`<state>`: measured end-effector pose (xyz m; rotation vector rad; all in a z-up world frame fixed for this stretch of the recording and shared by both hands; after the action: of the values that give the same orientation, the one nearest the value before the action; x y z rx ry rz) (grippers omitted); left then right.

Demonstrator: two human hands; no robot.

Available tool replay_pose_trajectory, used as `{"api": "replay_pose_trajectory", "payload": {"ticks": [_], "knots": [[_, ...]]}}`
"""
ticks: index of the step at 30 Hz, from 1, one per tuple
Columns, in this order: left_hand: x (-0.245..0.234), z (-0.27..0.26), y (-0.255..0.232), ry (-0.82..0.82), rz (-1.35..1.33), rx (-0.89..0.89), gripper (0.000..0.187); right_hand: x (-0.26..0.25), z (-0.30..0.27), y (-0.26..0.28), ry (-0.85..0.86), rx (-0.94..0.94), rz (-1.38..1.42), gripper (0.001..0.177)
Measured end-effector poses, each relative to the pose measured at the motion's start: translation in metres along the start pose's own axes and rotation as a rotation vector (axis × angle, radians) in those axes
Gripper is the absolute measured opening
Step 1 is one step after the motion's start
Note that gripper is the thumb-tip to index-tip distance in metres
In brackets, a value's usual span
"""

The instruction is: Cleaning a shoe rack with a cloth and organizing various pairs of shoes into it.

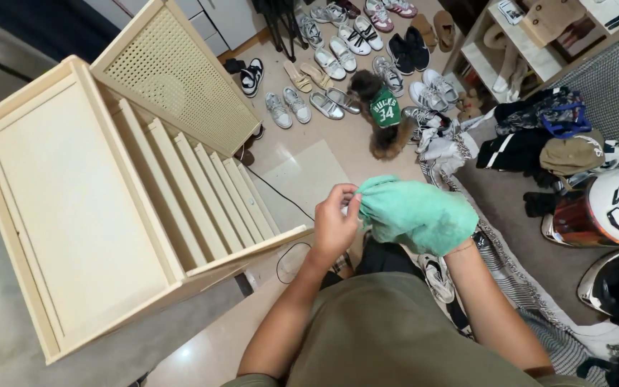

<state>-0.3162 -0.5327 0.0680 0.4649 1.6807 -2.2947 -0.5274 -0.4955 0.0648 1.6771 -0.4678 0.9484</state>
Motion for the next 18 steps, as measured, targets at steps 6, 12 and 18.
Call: {"api": "replay_pose_trajectory", "payload": {"ticks": [6, 12, 18], "knots": [[0.015, 0.075, 0.045, 0.138, -0.889, -0.727, 0.022, -0.091, 0.045, 0.030, -0.286, 0.033, -0.009, 0.047], [-0.037, 0.182, 0.021, 0.118, -0.758, -0.486, 0.025, -0.109, 0.122, 0.133, -0.269, 0.065, -0.271, 0.037], [-0.060, 0.205, 0.070, -0.004, -0.248, -0.442, 0.027, -0.165, 0.190, 0.193, -0.608, -0.041, -0.785, 0.025]]}}
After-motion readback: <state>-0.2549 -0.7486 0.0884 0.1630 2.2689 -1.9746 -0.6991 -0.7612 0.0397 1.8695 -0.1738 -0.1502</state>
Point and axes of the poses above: each hand's wrist, its own z-axis towards the middle knuckle, its own x-axis out of the palm, y = z × x, the point moved 2 cm from there along z, towards the middle knuckle, and after that the axes turned 1 degree about -y, right-handed, at the moved point
